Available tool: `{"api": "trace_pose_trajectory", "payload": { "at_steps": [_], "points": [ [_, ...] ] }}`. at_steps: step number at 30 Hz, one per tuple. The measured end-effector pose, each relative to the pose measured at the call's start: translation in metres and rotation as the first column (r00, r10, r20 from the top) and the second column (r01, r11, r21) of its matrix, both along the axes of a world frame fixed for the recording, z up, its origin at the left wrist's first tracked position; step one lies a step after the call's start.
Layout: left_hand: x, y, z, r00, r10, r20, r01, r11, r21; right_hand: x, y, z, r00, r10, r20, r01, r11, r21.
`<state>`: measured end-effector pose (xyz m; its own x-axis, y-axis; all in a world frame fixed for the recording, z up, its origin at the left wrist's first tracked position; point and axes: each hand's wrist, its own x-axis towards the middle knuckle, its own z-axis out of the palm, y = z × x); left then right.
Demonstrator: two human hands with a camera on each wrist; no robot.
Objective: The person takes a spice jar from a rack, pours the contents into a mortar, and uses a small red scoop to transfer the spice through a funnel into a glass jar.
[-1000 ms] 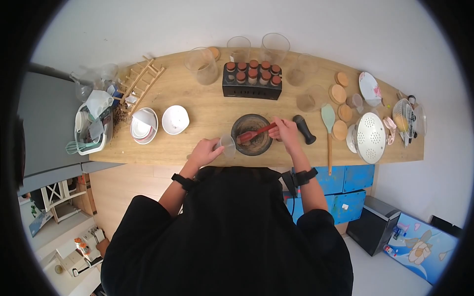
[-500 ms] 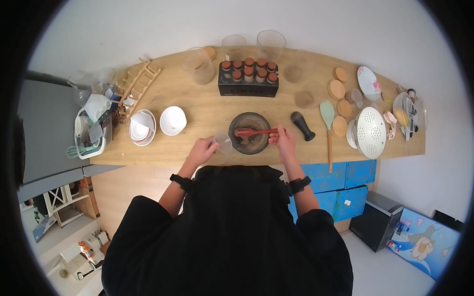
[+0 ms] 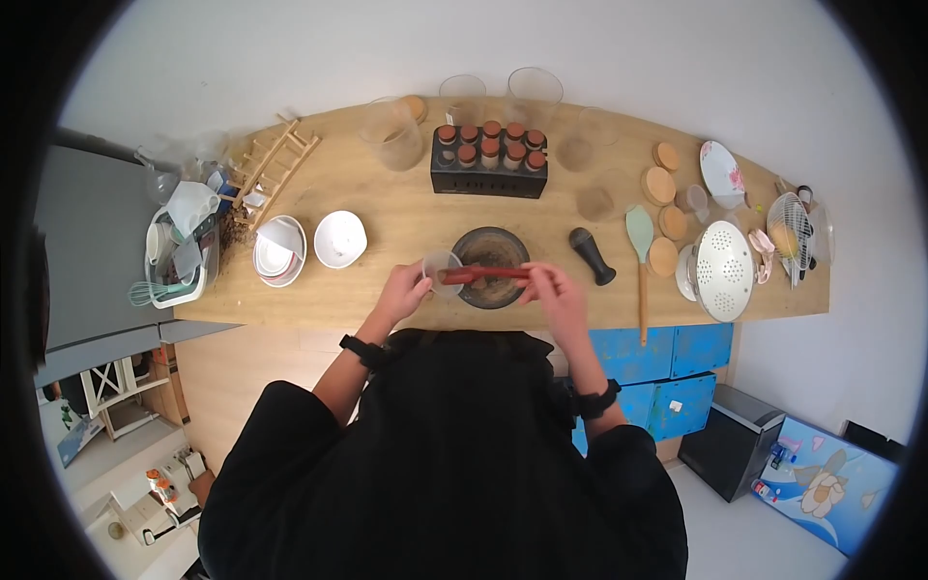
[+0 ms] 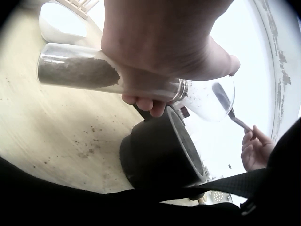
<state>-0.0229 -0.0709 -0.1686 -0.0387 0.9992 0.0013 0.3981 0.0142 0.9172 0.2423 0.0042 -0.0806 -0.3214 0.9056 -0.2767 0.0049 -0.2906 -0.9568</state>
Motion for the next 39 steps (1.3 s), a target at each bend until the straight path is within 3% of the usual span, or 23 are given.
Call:
{"api": "trace_pose_trajectory", "payload": {
  "at_steps": [1,2,4,5,7,8,9,10,11,12,13,14,16,18,19,21,22,24,26,34,39],
  "points": [
    [0.001,0.001,0.004,1.000,0.000,-0.001,0.000,1.000,-0.002,-0.007,-0.007,0.019,0.974,0.134,0.185,-0.166,0.972,0.167],
    [0.003,0.003,0.007,0.999,-0.014,0.032,0.013,0.999,0.046,-0.009,-0.011,0.032,0.974,0.133,0.185,-0.165,0.972,0.168],
    [0.005,0.007,0.007,0.997,-0.026,0.066,0.019,0.995,0.098,-0.011,-0.014,0.051,0.946,0.161,0.281,-0.271,0.867,0.418],
    [0.005,0.009,0.004,0.994,-0.027,0.107,0.008,0.985,0.171,-0.009,-0.016,0.057,0.946,0.164,0.281,-0.275,0.865,0.419],
    [0.006,0.009,0.004,0.989,-0.029,0.145,-0.008,0.970,0.244,-0.001,-0.017,0.063,0.989,-0.030,0.142,-0.044,0.870,0.491],
    [0.007,0.009,0.006,0.892,0.045,0.450,-0.069,0.997,0.037,0.002,-0.014,0.063,0.990,-0.028,0.141,-0.045,0.869,0.493],
    [0.009,0.008,0.009,0.704,0.169,0.689,-0.061,0.982,-0.179,0.004,-0.010,0.064,0.980,-0.080,0.184,-0.026,0.858,0.513],
    [0.009,0.009,0.017,0.705,0.167,0.689,-0.062,0.983,-0.175,0.005,-0.006,0.064,0.966,-0.133,0.223,-0.008,0.845,0.535],
    [0.008,0.010,0.025,0.569,0.141,0.810,-0.083,0.990,-0.113,0.005,-0.002,0.058,0.966,-0.133,0.220,-0.007,0.841,0.541],
    [0.008,0.010,0.035,0.416,0.100,0.904,-0.113,0.992,-0.058,0.006,0.000,0.042,0.927,-0.088,0.364,-0.133,0.831,0.540],
    [0.009,0.007,0.046,0.418,0.098,0.903,-0.114,0.992,-0.055,0.005,0.001,0.029,0.864,-0.047,0.501,-0.257,0.815,0.520],
    [0.010,0.007,0.058,0.423,0.045,0.905,-0.149,0.989,0.021,0.002,0.002,0.021,0.866,-0.048,0.497,-0.257,0.811,0.526],
    [0.012,0.010,0.056,0.429,-0.009,0.903,-0.185,0.978,0.098,-0.006,-0.001,0.009,0.803,-0.063,0.592,-0.407,0.667,0.624],
    [0.012,0.014,0.033,0.637,0.142,0.758,-0.441,0.874,0.206,-0.010,-0.003,0.003,0.810,-0.069,0.583,-0.424,0.617,0.663],
    [0.007,0.018,0.038,0.639,0.140,0.756,-0.441,0.873,0.211,-0.012,-0.001,0.001,0.816,-0.082,0.573,-0.433,0.569,0.699],
    [-0.003,0.020,0.047,0.911,0.100,0.400,-0.245,0.912,0.329,-0.012,-0.003,-0.004,0.803,-0.074,0.591,-0.457,0.560,0.691],
    [-0.005,0.019,0.058,0.910,0.104,0.401,-0.247,0.913,0.325,-0.013,-0.005,-0.005,0.792,-0.060,0.607,-0.482,0.548,0.684],
    [-0.011,0.023,0.078,0.991,0.021,0.135,-0.075,0.908,0.412,-0.013,-0.006,-0.004,0.765,-0.007,0.644,-0.536,0.548,0.642],
    [-0.011,0.020,0.071,0.987,0.039,0.154,-0.095,0.920,0.380,-0.005,-0.013,-0.008,0.727,0.054,0.685,-0.591,0.558,0.583],
    [-0.021,0.001,0.035,0.995,0.048,0.085,-0.067,0.970,0.234,-0.005,-0.008,-0.013,0.764,0.038,0.644,-0.519,0.629,0.579],
    [-0.022,-0.005,0.029,0.999,0.034,0.020,-0.037,0.988,0.151,-0.003,-0.004,-0.006,0.747,0.015,0.665,-0.537,0.603,0.590]
  ]
}}
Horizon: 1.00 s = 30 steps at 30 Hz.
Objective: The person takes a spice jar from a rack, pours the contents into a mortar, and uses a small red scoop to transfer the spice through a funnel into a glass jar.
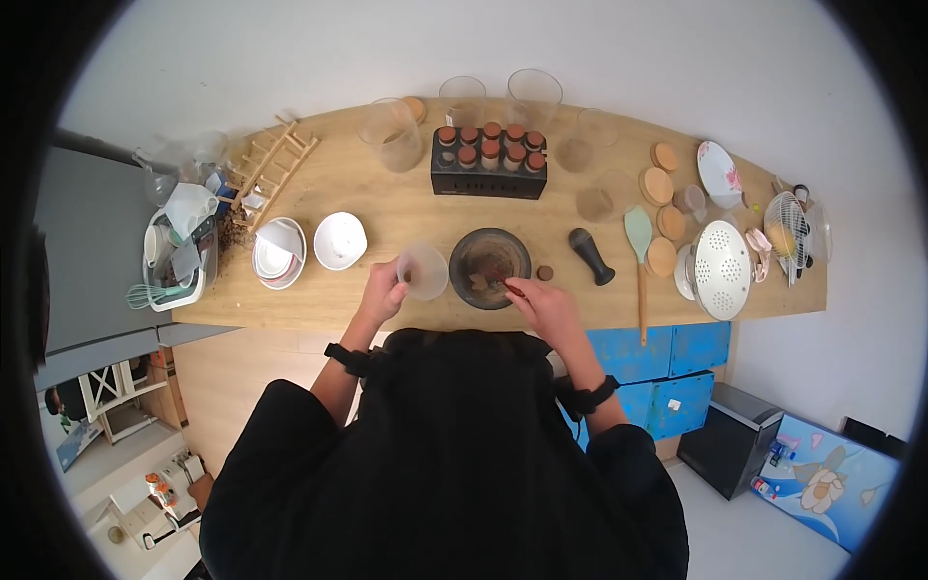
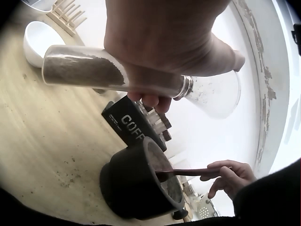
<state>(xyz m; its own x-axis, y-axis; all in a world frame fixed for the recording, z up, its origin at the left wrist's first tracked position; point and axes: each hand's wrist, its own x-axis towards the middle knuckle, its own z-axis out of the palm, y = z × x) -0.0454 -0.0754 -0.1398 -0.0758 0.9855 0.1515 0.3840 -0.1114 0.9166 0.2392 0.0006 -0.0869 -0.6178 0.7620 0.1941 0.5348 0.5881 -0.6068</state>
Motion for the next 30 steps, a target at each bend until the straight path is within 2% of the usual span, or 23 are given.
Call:
{"api": "trace_pose_trajectory", "payload": {
  "at_steps": [5,8,10,14,16,20,22,23,25,26,30],
  "points": [
    [-0.003,-0.006,-0.008,0.999,-0.018,-0.042,0.015,0.998,-0.059,-0.004,0.003,-0.002,0.999,-0.037,-0.010,0.037,0.999,0.024],
    [-0.006,-0.009,-0.012,0.997,-0.025,-0.066,0.020,0.997,-0.075,-0.010,0.003,0.005,0.999,-0.054,-0.009,0.053,0.997,-0.063],
    [-0.006,-0.010,-0.014,0.998,-0.021,-0.066,0.016,0.997,-0.078,-0.016,0.004,0.006,0.980,-0.193,0.042,0.196,0.974,-0.115],
    [-0.003,-0.012,-0.012,0.998,-0.035,-0.057,0.028,0.993,-0.115,-0.038,0.012,-0.004,0.960,-0.274,0.055,0.279,0.951,-0.134],
    [-0.002,-0.012,-0.010,0.998,-0.036,-0.060,0.028,0.993,-0.117,-0.047,0.017,-0.008,0.932,-0.363,-0.006,0.350,0.902,-0.254],
    [0.000,-0.013,-0.012,0.994,-0.044,-0.102,0.027,0.987,-0.161,-0.052,0.019,-0.003,0.951,-0.307,-0.041,0.284,0.916,-0.283],
    [0.001,-0.014,-0.013,0.990,-0.042,-0.134,0.018,0.984,-0.175,-0.045,0.017,-0.006,0.975,-0.195,-0.103,0.158,0.943,-0.295],
    [0.002,-0.014,-0.011,0.982,-0.053,-0.183,0.015,0.979,-0.205,-0.041,0.018,-0.007,0.976,-0.193,-0.102,0.156,0.942,-0.296],
    [0.004,-0.014,-0.011,0.970,-0.066,-0.232,0.010,0.972,-0.235,-0.030,0.021,-0.009,0.949,-0.264,-0.172,0.124,0.815,-0.566],
    [0.006,-0.015,-0.014,0.962,-0.072,-0.263,0.004,0.969,-0.248,-0.025,0.023,-0.011,0.949,-0.265,-0.171,0.125,0.814,-0.567],
    [0.014,-0.013,-0.020,0.948,-0.087,-0.305,0.009,0.969,-0.248,-0.022,0.035,-0.012,0.922,-0.337,-0.189,0.112,0.701,-0.705]
  ]
}}
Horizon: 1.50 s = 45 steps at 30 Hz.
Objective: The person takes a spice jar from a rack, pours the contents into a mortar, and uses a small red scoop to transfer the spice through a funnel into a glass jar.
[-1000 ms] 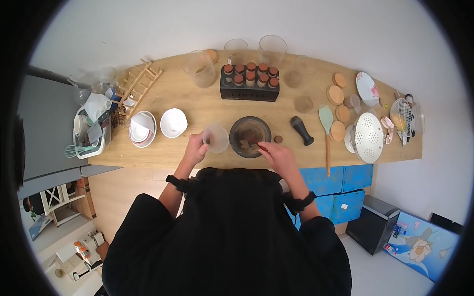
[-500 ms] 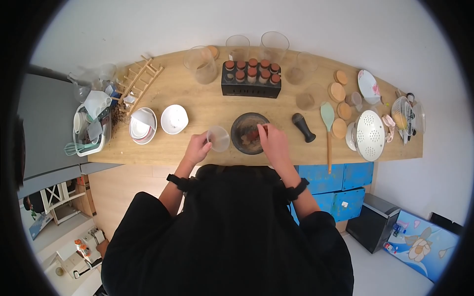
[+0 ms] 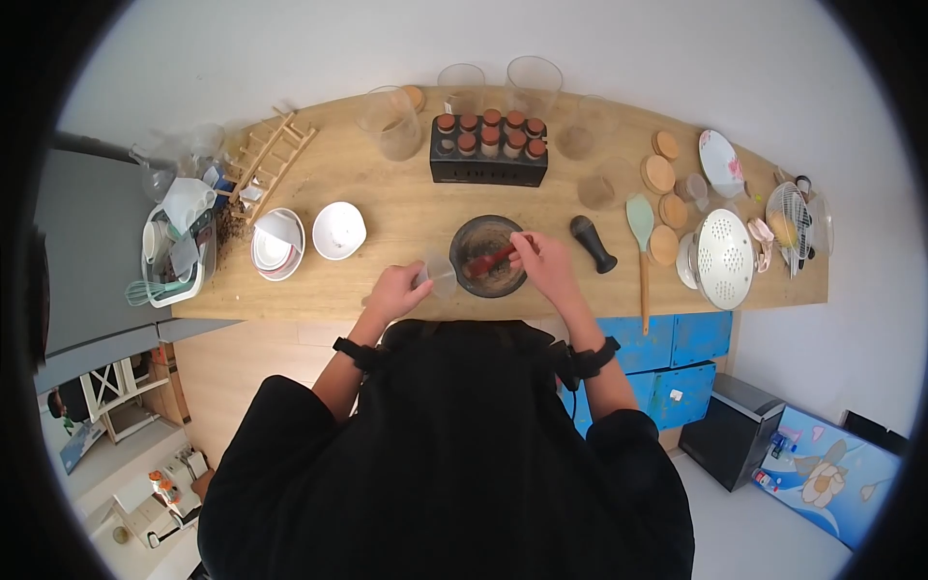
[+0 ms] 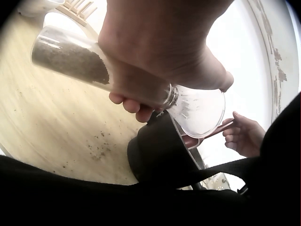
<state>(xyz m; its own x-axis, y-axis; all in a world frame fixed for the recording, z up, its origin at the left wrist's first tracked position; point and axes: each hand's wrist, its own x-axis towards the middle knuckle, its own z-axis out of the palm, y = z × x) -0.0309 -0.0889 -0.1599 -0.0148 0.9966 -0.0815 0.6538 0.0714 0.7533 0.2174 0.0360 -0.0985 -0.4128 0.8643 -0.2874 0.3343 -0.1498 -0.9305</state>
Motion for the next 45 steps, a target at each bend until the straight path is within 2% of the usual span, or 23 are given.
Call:
{"api": "trace_pose_trajectory", "payload": {
  "at_steps": [2,4,8,10,11,13,19,21,28,30,32,37,42,45],
  "points": [
    [0.003,0.002,-0.002,1.000,-0.006,-0.018,0.006,1.000,0.002,0.000,0.008,-0.001,0.999,-0.044,-0.018,0.043,0.998,-0.051],
    [0.005,0.003,-0.002,0.999,-0.006,-0.036,0.006,1.000,0.003,0.000,0.017,-0.008,0.988,-0.156,-0.024,0.149,0.973,-0.179],
    [0.007,0.005,-0.001,0.999,0.010,-0.051,-0.011,1.000,-0.019,-0.001,0.020,-0.018,0.977,-0.212,-0.007,0.208,0.962,-0.176],
    [0.007,0.006,0.000,0.998,0.020,-0.056,-0.022,0.999,-0.030,0.007,0.022,-0.029,0.962,-0.274,-0.017,0.262,0.934,-0.244],
    [0.008,0.006,0.000,0.999,0.026,-0.048,-0.027,0.999,-0.027,0.012,0.022,-0.038,0.962,-0.271,-0.019,0.258,0.935,-0.244],
    [0.007,0.005,0.000,0.999,0.031,-0.040,-0.032,0.999,-0.022,0.024,0.019,-0.054,0.939,-0.324,-0.119,0.261,0.893,-0.367],
    [0.000,0.000,-0.007,0.993,0.093,0.077,-0.091,0.995,-0.031,0.039,0.015,-0.074,0.902,-0.385,-0.198,0.253,0.840,-0.480],
    [0.000,-0.001,-0.006,0.972,0.126,0.199,-0.116,0.991,-0.061,0.036,0.012,-0.074,0.895,-0.400,-0.195,0.275,0.842,-0.465],
    [-0.001,0.001,-0.015,0.981,0.125,0.147,-0.118,0.991,-0.054,0.038,0.008,-0.077,0.881,-0.403,-0.246,0.261,0.850,-0.457],
    [0.001,0.000,-0.015,0.964,0.141,0.224,-0.138,0.990,-0.027,0.037,0.007,-0.080,0.871,-0.431,-0.236,0.297,0.844,-0.446],
    [-0.001,-0.002,-0.028,0.967,0.138,0.213,-0.135,0.990,-0.025,0.038,0.002,-0.083,0.857,-0.466,-0.220,0.339,0.832,-0.439],
    [0.003,0.001,-0.024,0.949,0.145,0.280,-0.154,0.988,0.012,0.042,0.001,-0.079,0.847,-0.459,-0.269,0.269,0.805,-0.528],
    [0.004,0.003,-0.030,0.943,0.151,0.297,-0.162,0.987,0.015,0.048,-0.002,-0.083,0.833,-0.477,-0.280,0.288,0.807,-0.515],
    [0.008,0.008,-0.026,0.933,0.130,0.335,-0.154,0.987,0.046,0.054,-0.006,-0.071,0.814,-0.490,-0.312,0.297,0.812,-0.502]
  ]
}}
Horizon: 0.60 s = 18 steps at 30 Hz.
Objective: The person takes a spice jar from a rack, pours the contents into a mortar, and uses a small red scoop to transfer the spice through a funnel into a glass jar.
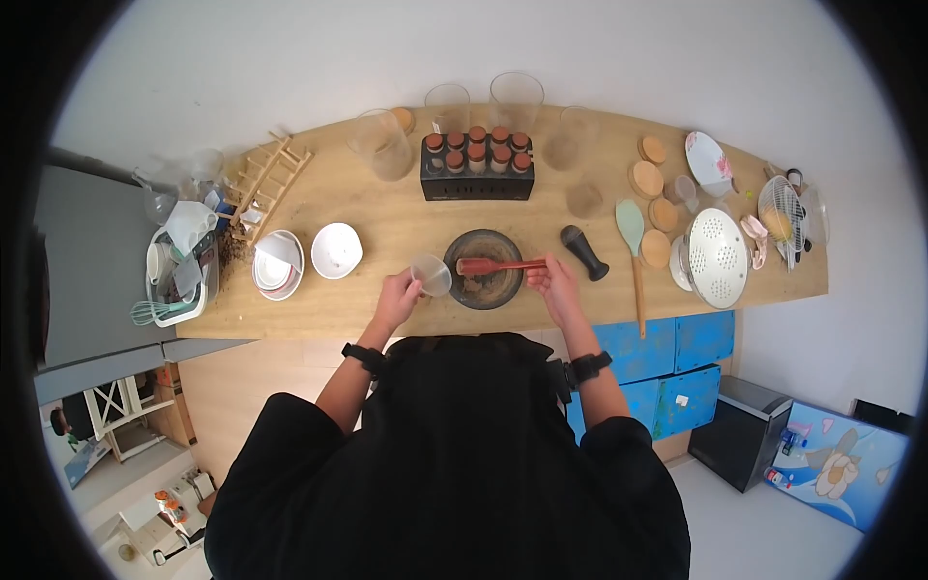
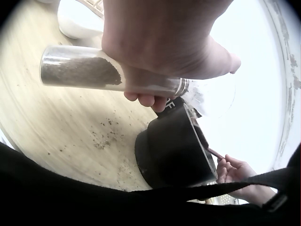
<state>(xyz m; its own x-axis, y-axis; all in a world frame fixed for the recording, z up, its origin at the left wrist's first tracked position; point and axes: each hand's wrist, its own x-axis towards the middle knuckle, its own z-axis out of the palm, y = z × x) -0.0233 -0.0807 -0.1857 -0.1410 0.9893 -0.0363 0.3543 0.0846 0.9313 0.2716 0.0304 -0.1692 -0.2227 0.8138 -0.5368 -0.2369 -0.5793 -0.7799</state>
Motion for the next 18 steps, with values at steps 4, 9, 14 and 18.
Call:
{"api": "trace_pose_trajectory", "payload": {
  "at_steps": [4,9,14,18],
  "points": [
    [0.000,0.005,0.004,0.999,-0.031,0.030,0.031,0.999,0.022,-0.010,-0.014,0.057,1.000,-0.011,-0.011,0.013,0.978,0.206],
    [0.009,0.016,0.028,1.000,-0.027,-0.003,0.027,0.924,0.383,-0.040,-0.047,0.152,0.846,0.200,0.495,-0.490,0.660,0.570],
    [0.010,0.021,0.037,0.846,0.006,0.533,-0.084,0.989,0.121,-0.036,-0.054,0.179,0.804,0.053,0.592,-0.548,0.454,0.703],
    [0.004,0.023,0.043,0.671,0.021,0.741,-0.007,1.000,-0.023,-0.041,-0.052,0.184,0.890,-0.014,0.455,-0.376,0.540,0.753]
  ]
}}
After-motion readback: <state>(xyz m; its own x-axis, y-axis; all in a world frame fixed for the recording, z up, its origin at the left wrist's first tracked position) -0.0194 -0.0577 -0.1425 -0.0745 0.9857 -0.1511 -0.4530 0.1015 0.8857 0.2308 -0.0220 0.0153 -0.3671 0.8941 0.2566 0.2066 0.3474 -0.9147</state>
